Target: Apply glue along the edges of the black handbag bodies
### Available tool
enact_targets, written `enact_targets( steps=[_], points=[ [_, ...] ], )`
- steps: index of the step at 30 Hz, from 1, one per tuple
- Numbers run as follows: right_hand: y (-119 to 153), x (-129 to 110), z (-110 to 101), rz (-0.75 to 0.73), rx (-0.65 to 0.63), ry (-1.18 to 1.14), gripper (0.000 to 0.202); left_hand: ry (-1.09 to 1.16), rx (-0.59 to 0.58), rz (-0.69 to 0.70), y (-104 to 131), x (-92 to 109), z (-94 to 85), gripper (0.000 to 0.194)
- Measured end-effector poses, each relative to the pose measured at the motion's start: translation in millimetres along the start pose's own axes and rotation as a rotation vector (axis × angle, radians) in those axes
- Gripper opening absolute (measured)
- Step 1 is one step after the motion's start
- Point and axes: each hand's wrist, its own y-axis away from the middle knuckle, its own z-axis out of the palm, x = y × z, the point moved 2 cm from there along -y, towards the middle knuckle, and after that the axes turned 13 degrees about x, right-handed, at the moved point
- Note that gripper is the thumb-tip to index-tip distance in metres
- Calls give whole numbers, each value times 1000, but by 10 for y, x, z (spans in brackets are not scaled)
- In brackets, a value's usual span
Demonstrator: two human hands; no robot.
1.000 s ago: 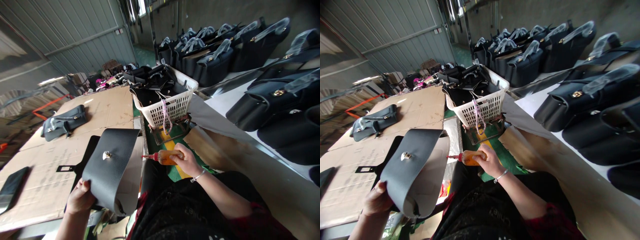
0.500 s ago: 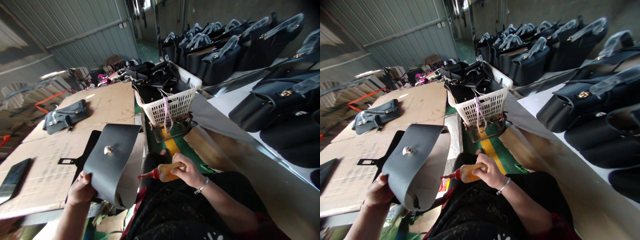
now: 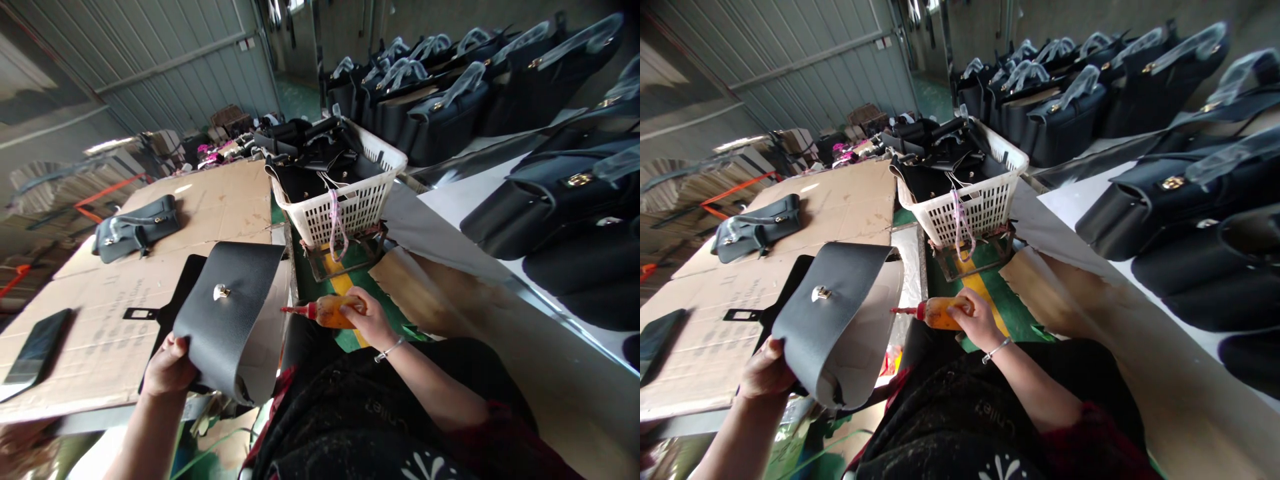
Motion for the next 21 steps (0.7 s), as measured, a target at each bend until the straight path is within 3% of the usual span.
enact_targets(
  steps=[17, 21],
  points=[
    [763, 29, -66, 209, -237, -131, 19, 19, -85, 72, -2, -30, -5, 56],
    [728, 39, -97, 184, -180, -102, 19, -2, -101, 61, 10, -21, 11, 54]
  ],
)
